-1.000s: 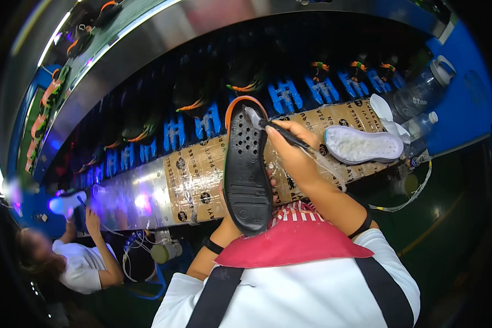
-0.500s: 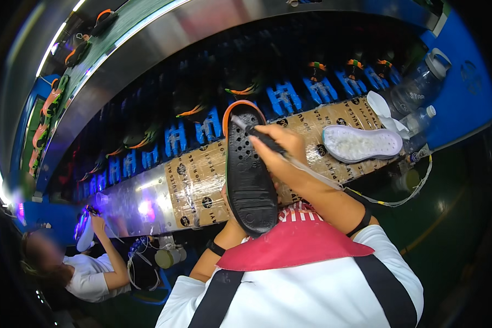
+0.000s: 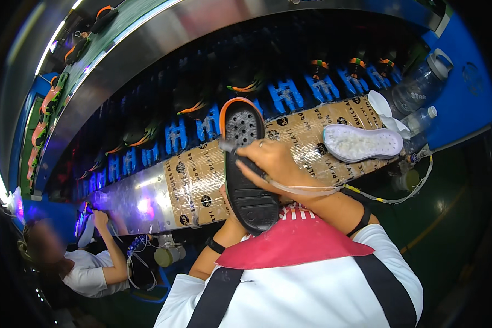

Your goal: Applying adhesive to the outsoles of shoes using a brush on a manufacturing line.

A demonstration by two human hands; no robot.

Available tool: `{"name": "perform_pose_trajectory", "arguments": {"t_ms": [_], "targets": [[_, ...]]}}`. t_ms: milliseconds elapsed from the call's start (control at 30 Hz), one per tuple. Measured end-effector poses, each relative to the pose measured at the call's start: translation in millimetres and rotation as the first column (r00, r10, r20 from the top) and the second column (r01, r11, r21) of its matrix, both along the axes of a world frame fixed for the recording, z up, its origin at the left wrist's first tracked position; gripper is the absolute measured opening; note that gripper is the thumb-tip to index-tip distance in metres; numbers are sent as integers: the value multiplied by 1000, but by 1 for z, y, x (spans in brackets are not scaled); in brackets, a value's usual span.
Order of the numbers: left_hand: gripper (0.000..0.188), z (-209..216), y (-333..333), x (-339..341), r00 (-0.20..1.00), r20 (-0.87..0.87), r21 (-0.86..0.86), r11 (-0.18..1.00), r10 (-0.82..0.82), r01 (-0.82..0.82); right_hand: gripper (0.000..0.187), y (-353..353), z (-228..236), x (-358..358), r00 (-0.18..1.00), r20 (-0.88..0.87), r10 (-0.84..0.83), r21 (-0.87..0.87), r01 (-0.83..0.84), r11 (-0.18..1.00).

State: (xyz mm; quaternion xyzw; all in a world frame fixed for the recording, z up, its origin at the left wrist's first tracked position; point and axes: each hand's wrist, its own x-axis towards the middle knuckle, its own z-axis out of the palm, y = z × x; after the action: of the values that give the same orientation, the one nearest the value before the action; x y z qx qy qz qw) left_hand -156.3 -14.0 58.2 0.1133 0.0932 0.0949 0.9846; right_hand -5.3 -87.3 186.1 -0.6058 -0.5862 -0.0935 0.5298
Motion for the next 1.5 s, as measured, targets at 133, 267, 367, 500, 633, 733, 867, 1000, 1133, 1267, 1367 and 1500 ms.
{"name": "perform_pose_trajectory", "arguments": {"t_ms": [133, 267, 367, 500, 633, 733, 867, 1000, 1133, 1267, 1367, 1500], "targets": [[99, -2, 5, 0, 999, 3, 7, 999, 40, -40, 20, -7, 10, -9, 944, -293, 153, 74, -137, 988], [98, -5, 10, 2, 997, 12, 9, 997, 77, -78, 22, -4, -1, -5, 972, -229, -58, 76, 78, 994], [98, -5, 13, 3, 995, 15, 16, 995, 98, -98, 22, -4, -1, -10, 991, -84, 105, 25, -104, 994], [98, -7, 18, 3, 991, 23, 20, 991, 136, -136, 20, -10, 5, -14, 912, -318, 259, 59, -254, 965], [98, -12, 22, 6, 986, 30, 15, 986, 166, -167, 20, -9, 2, -10, 928, -373, 16, 36, -3, 999], [98, -10, 23, 7, 982, 24, 16, 982, 189, -189, 20, -4, -6, -19, 984, -174, 39, 41, -32, 999], [98, 41, 15, 35, 977, 91, 209, 955, 193, -208, 19, -11, -11, -22, 953, -185, 239, -53, -253, 966], [98, 31, 29, 36, 887, 417, 130, 953, 199, -275, 21, -18, 7, -25, 839, -438, 325, 16, -354, 935], [100, 49, 25, 31, 938, 277, 121, 961, 209, -250, 19, -17, -5, -24, 925, -348, 155, -6, -167, 986], [101, 33, 36, 39, 888, 437, 102, 973, 142, -206, 16, -18, -6, -30, 899, -262, 351, -74, -382, 921], [100, 42, 44, 30, 933, 312, 30, 980, 178, -197, 19, -25, 0, -28, 798, -427, 424, -66, -496, 866], [99, 59, 45, 37, 882, 453, 100, 975, 133, -198, 23, -24, -5, -33, 853, -472, 222, -96, -300, 949]]}}
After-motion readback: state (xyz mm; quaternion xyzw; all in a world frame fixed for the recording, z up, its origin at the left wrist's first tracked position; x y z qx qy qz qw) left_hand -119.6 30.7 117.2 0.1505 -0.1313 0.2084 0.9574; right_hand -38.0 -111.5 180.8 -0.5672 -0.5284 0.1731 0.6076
